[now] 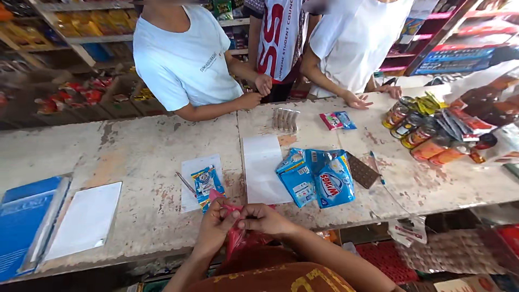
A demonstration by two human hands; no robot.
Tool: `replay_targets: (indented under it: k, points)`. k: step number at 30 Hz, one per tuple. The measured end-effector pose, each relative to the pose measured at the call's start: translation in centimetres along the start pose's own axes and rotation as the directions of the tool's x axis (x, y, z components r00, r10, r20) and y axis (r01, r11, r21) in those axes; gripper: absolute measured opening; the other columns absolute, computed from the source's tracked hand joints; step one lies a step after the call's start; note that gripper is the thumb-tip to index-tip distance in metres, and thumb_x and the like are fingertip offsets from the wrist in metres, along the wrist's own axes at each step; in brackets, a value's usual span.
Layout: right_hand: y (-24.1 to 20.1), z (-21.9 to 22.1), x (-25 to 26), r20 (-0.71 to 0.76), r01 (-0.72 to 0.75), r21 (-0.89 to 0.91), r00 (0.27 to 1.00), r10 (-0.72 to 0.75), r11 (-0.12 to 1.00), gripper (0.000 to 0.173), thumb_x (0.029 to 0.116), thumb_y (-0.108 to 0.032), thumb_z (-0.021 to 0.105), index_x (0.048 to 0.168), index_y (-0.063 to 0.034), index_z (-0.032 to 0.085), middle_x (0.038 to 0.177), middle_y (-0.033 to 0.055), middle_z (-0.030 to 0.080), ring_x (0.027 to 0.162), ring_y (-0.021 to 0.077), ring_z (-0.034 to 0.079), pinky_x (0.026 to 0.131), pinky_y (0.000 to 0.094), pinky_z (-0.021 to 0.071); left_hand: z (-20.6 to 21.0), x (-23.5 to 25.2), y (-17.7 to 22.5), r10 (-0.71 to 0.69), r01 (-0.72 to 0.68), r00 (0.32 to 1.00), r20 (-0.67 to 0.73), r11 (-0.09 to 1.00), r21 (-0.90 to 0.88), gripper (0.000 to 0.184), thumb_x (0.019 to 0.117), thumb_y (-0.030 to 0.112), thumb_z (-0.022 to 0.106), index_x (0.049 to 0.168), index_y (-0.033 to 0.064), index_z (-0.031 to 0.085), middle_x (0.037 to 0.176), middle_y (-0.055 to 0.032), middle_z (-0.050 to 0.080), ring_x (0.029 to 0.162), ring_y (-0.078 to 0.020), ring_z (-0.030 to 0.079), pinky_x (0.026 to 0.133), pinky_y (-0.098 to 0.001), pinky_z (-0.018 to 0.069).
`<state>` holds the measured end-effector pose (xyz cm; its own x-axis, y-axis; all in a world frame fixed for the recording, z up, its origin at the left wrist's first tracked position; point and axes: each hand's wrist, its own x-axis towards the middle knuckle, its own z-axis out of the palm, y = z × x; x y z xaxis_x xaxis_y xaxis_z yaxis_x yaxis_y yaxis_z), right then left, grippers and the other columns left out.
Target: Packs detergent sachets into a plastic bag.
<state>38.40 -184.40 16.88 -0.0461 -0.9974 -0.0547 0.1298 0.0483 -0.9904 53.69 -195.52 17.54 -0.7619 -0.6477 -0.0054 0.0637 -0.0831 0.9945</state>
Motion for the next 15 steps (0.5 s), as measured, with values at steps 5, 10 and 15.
replay_targets:
  k: [5, 10, 15]
  points:
    - [-0.8, -1.6, -1.0, -0.199, -0.01, 0.398, 0.975, 0.098, 0.917, 0.017, 0.1037, -0.011, 0.046, 0.097, -0.0112, 0.062, 0.095, 0.001, 0.075, 0.084, 0.0124, 0.072, 0.077, 0.0324, 0.0611, -2.3, 0.4, 0.5, 0.079, -0.074, 0.997, -0.007, 0.959, 0.272, 0.04, 0.0859, 0.011, 0.075, 0.12, 0.0034, 0.055, 0.062, 0.0129, 0.055, 0.052, 0.0028, 0.051, 0.051, -0.0153, 0.0453]
    - [-0.9, -4.1, -1.7, -0.277, 0.115, 0.707, 0.953, 0.123, 0.698, 0.026, 0.1063, -0.02, 0.038, 0.098, -0.0116, 0.061, 0.093, 0.0104, 0.075, 0.086, 0.0231, 0.074, 0.079, 0.0401, 0.0619, -7.4, 0.1, 1.5, -0.025, 0.167, 0.984, -0.176, 0.469, 0.867, 0.062, 0.0899, 0.009, 0.072, 0.148, 0.0073, 0.049, 0.082, -0.019, 0.07, 0.072, -0.0401, 0.067, 0.069, -0.0634, 0.054]
    - [-1.4, -1.2, -1.9, -0.156, -0.013, 0.481, 0.983, 0.1, 0.877, 0.015, 0.1032, -0.014, 0.05, 0.094, -0.0165, 0.062, 0.078, -0.005, 0.068, 0.07, 0.0054, 0.065, 0.065, 0.0249, 0.0563, -7.2, -0.4, 1.1, 0.145, -0.176, 0.981, 0.125, 0.419, 0.891, 0.073, 0.0803, 0.003, 0.076, 0.148, -0.0002, 0.049, 0.138, -0.0329, 0.055, 0.12, -0.0536, 0.058, 0.092, -0.0689, 0.0511]
